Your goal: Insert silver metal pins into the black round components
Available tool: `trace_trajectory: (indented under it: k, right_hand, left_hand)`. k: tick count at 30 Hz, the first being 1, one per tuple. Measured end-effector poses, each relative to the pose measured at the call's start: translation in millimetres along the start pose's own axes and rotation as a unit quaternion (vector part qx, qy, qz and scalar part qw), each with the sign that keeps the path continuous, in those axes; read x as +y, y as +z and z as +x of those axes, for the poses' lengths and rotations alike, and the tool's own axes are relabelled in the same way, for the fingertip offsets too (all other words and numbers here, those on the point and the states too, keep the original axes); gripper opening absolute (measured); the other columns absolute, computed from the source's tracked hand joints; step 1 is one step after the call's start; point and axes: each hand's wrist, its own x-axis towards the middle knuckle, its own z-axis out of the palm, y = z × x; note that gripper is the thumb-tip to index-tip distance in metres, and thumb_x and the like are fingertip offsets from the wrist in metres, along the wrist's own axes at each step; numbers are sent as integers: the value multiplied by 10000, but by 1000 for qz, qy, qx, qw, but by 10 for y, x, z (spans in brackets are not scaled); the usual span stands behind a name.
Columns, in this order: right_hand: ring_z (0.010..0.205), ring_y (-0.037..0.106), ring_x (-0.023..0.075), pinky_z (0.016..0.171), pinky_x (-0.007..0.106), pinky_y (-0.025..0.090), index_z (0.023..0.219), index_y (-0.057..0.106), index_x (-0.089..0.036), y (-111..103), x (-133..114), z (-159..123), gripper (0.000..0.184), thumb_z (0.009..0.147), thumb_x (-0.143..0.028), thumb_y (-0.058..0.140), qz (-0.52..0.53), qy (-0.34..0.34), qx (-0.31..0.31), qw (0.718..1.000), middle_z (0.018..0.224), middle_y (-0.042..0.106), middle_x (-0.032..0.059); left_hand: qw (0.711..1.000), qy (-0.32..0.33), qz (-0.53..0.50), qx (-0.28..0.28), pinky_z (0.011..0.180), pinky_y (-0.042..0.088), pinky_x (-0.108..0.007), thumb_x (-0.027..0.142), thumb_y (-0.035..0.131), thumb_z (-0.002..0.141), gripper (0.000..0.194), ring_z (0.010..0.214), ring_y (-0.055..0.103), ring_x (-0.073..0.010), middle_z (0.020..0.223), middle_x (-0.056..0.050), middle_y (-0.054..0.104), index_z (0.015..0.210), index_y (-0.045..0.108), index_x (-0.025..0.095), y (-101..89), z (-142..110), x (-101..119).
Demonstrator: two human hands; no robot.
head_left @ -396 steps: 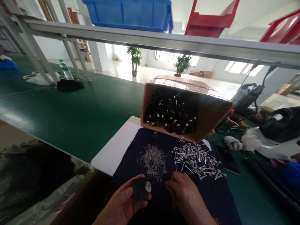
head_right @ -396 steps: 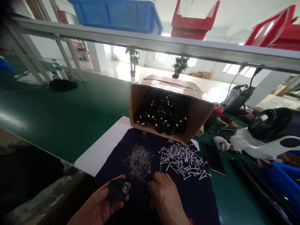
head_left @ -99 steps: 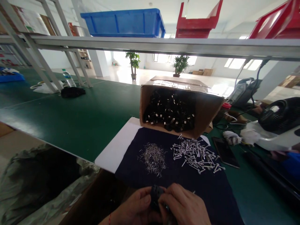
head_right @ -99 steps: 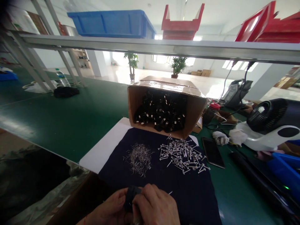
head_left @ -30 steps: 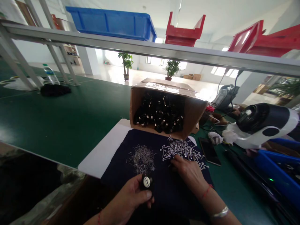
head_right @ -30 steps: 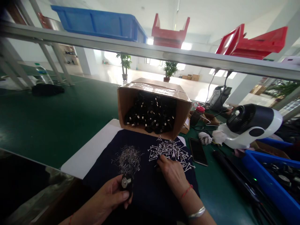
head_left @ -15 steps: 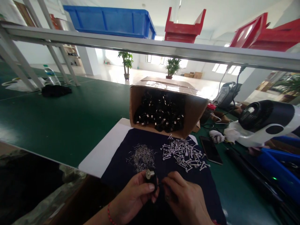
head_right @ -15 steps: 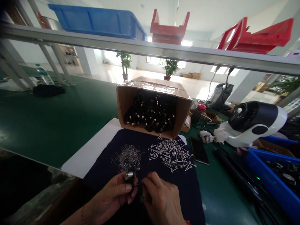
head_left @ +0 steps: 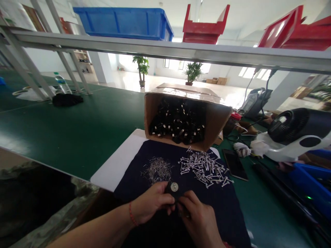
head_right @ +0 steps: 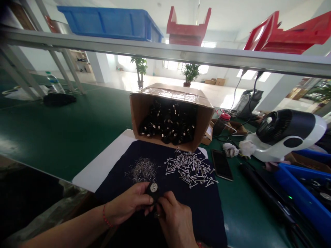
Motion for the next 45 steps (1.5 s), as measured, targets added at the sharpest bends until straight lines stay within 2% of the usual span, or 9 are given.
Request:
trace_trajectory:
  k: [3,5,10,14,16,19,26,32,45]
  right_hand:
    - [618,639,127,522,260,403,914,662,-222,-95,43,-8,272,1036,-241,419,56,19,-51,997,881,646,20]
    - [648,624,113,570,220,435,855,652,-222,-253,42,35,287,1047,-287,450,143,54,-49,987,838,632,10]
    - [740,639,133,672,191,491,727,624,-207,-535,-18,218,474,1051,-494,431,327,163,94,926,788,673,39]
    - [453,466,98,434,209,369,655,581,-181,-395,-87,307,611,994,-664,427,407,282,113,861,593,605,32]
    - [391,398,83,395,210,317,640,532,-183,-292,-114,333,635,954,-728,444,434,326,133,829,521,543,8]
    - [376,402,83,392,203,328,637,489,-192,-198,-133,365,643,914,-773,470,444,355,161,807,477,498,-11]
    - [316,388,63,323,170,267,607,511,-177,-182,-154,375,680,836,-816,545,434,389,151,799,438,469,-26]
    - [318,442,83,327,170,331,644,538,-178,-153,-171,342,635,853,-776,569,433,382,142,804,426,494,-22]
    - [292,449,105,316,191,334,558,501,-188,-61,-177,321,660,825,-784,596,461,419,174,763,380,469,-17]
  left_hand:
    - [999,-19,39,-7,499,408,-212,144,618,569,244,541,538,-90,631,46,593,804,560,170,-9,70,20]
    - [998,-26,60,-12,496,417,-212,148,605,575,267,527,535,-89,622,54,599,835,557,177,0,90,36]
    - [994,-43,94,-30,477,408,-208,176,605,601,306,503,530,-97,575,62,600,897,526,189,39,103,57]
    - [992,-39,114,-36,464,388,-205,145,563,604,294,493,506,-93,568,63,584,890,519,196,61,123,42]
    - [991,-37,122,-35,460,387,-208,139,556,602,295,496,505,-94,583,60,584,889,523,198,68,130,37]
    - [991,-35,126,-33,465,392,-214,138,556,611,293,507,514,-97,611,57,590,895,519,202,77,127,42]
    - [990,-32,132,-33,476,388,-222,141,551,622,285,515,517,-98,602,62,577,895,504,202,80,110,49]
    - [990,-32,132,-33,494,381,-233,146,549,617,280,545,525,-100,682,34,625,888,501,201,97,105,54]
    - [991,-22,121,-48,489,373,-235,195,569,681,227,567,540,-124,728,0,653,908,571,199,142,86,58]
